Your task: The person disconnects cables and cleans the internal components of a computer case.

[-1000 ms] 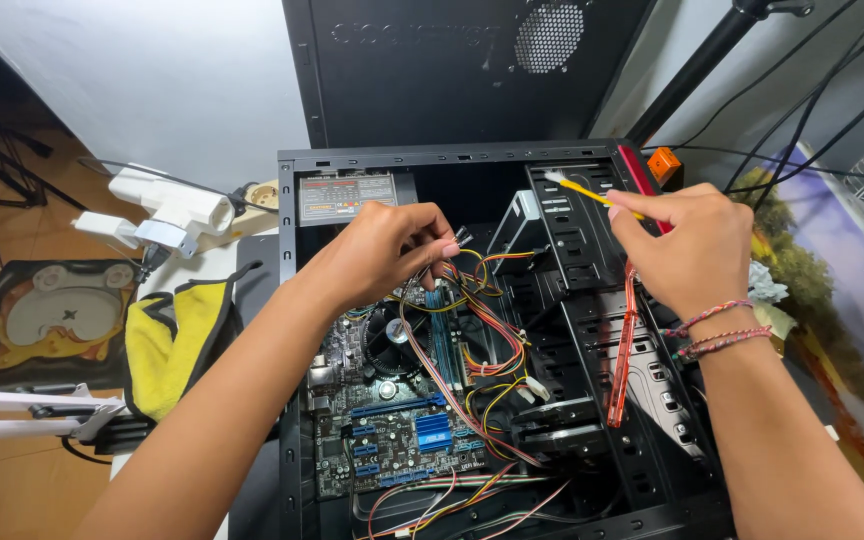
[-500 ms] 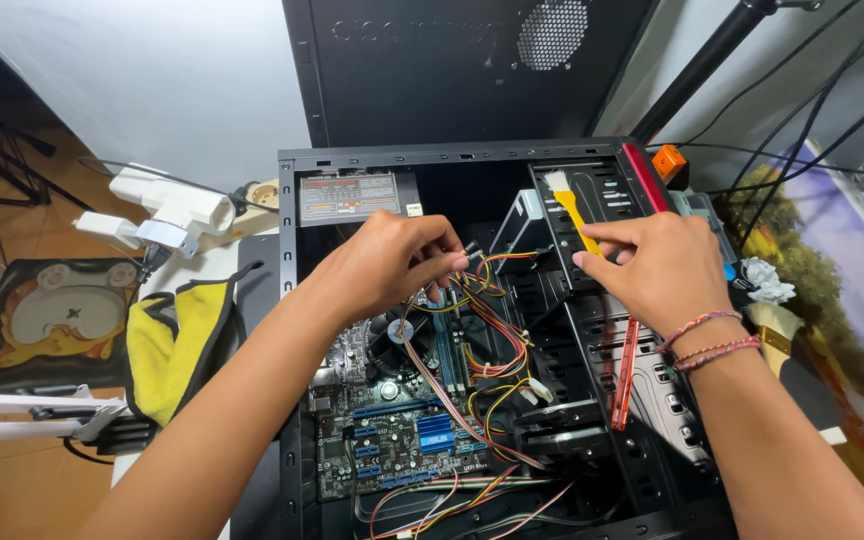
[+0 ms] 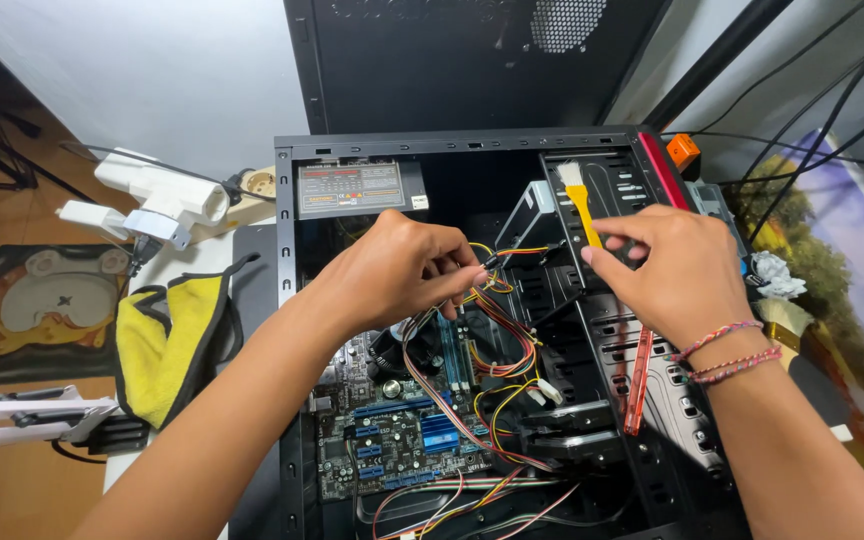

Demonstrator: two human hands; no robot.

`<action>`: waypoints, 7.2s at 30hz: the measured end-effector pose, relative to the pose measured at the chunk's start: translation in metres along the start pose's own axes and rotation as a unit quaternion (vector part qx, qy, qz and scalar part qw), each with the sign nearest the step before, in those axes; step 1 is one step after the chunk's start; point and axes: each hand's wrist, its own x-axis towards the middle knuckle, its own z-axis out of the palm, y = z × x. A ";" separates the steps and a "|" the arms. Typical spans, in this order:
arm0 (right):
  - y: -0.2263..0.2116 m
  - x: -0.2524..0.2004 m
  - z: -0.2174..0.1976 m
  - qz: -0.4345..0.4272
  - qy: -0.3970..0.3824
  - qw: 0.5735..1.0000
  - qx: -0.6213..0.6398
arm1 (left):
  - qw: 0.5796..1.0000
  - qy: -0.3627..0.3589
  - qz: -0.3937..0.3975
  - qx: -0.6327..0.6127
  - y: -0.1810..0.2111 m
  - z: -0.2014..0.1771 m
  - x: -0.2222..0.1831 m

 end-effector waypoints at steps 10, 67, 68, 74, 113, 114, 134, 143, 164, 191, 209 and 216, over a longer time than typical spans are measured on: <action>-0.049 -0.009 0.000 -0.177 -0.035 0.960 0.216 | 0.999 -0.011 0.032 -0.031 0.001 -0.001 -0.002; -0.049 -0.012 0.007 -0.195 -0.011 0.947 0.255 | 0.976 -0.073 -0.006 -0.204 -0.005 0.005 -0.003; -0.050 -0.012 0.007 -0.194 -0.010 0.947 0.254 | 0.974 -0.074 -0.004 -0.216 -0.006 0.006 -0.004; -0.049 -0.012 0.007 -0.201 -0.008 0.948 0.248 | 0.975 -0.066 -0.003 -0.211 -0.005 0.006 -0.003; -0.044 -0.012 0.011 -0.212 0.005 0.953 0.218 | 0.977 -0.083 -0.011 -0.197 -0.004 0.004 -0.001; -0.044 -0.012 0.011 -0.212 0.005 0.953 0.218 | 0.977 -0.083 -0.011 -0.197 -0.003 0.004 -0.001; -0.047 -0.013 0.013 -0.274 0.003 0.948 0.164 | 0.984 -0.037 0.045 -0.171 -0.012 0.003 -0.003; -0.054 -0.016 0.021 -0.300 -0.106 0.944 0.092 | 0.992 -0.006 0.038 -0.118 -0.014 -0.001 -0.005; -0.057 -0.021 0.030 -0.034 -0.114 0.917 0.380 | 0.989 -0.002 0.101 -0.109 -0.015 0.001 -0.005; -0.051 -0.017 0.039 -0.090 -0.044 0.887 0.451 | 0.980 0.047 0.109 -0.160 -0.012 0.004 -0.002; -0.057 -0.015 0.028 -0.147 0.068 0.934 0.318 | 0.981 -0.039 0.041 -0.186 -0.012 0.003 -0.001; -0.063 -0.019 0.009 -0.131 0.005 0.937 0.323 | 0.991 0.033 0.108 -0.074 -0.017 0.005 -0.002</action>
